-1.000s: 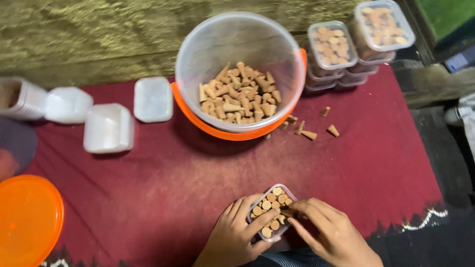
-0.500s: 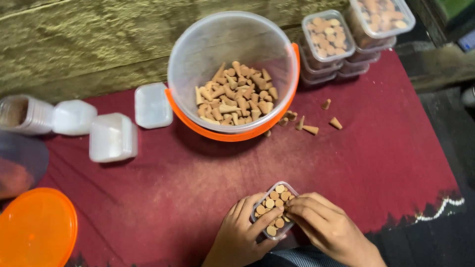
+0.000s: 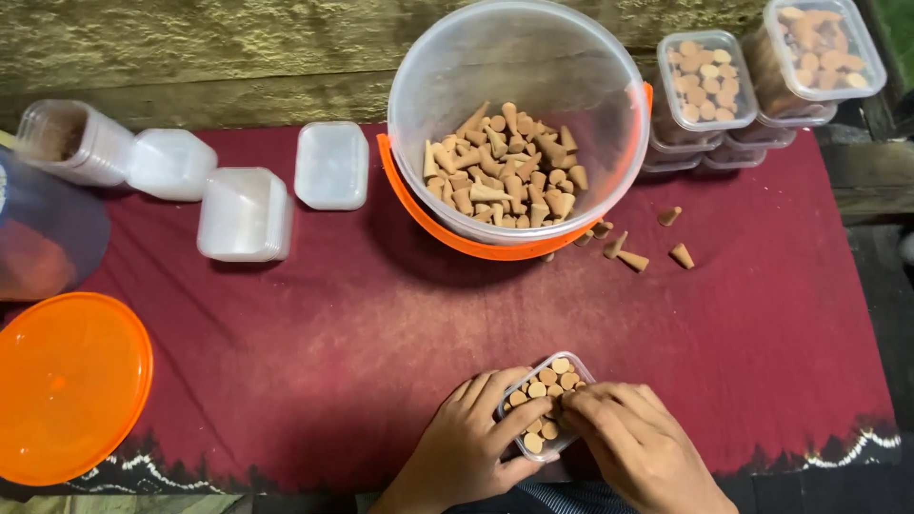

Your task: The person is sorting incense cones by picking them from a large bucket and placing them into a small plastic container.

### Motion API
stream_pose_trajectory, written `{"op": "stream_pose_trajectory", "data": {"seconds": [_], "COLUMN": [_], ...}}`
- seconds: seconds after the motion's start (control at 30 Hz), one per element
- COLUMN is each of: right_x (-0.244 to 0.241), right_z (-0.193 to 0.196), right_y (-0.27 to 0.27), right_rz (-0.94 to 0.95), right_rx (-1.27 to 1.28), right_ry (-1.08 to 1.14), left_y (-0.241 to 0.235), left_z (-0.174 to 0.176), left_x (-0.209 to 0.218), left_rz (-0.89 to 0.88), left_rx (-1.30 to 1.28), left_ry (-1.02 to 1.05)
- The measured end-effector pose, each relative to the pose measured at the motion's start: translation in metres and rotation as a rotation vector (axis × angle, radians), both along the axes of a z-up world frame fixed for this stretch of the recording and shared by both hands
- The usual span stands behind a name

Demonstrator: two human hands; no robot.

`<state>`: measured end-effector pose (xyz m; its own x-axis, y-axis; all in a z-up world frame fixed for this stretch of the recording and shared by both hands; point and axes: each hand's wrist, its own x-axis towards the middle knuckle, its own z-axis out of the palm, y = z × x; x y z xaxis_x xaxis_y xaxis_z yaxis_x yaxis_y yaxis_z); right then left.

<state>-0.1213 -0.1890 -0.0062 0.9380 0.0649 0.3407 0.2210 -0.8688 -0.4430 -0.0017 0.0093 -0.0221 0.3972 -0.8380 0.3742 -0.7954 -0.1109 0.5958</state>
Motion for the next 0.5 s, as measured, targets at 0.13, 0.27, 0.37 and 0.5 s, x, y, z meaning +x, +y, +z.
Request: {"op": "stream_pose_trajectory", "data": {"seconds": [0.13,0.27,0.37,0.5], "right_x": [-0.002,-0.004,-0.005,-0.001], "right_z": [-0.006,-0.007,-0.013,-0.006], "right_y": [-0.003,0.001,0.004,0.009], "right_rz": [0.018,-0.025,-0.095,-0.239], "right_rx": [-0.051,-0.129,-0.012,0.191], "right_ry": [-0.063,-0.194,-0.199,-0.204], "left_y": [-0.001,-0.007,-0.009,-0.008], "left_z": [-0.002,-0.001,-0.002,-0.006], "left_x": [-0.001,-0.002,-0.004,-0.006], "left_rz": [-0.003,0.007,0.014,0.027], "left_rx": [0.030,-0.009,0.001,-0.001], "left_ry": [0.003,-0.002,-0.017,-0.036]}}
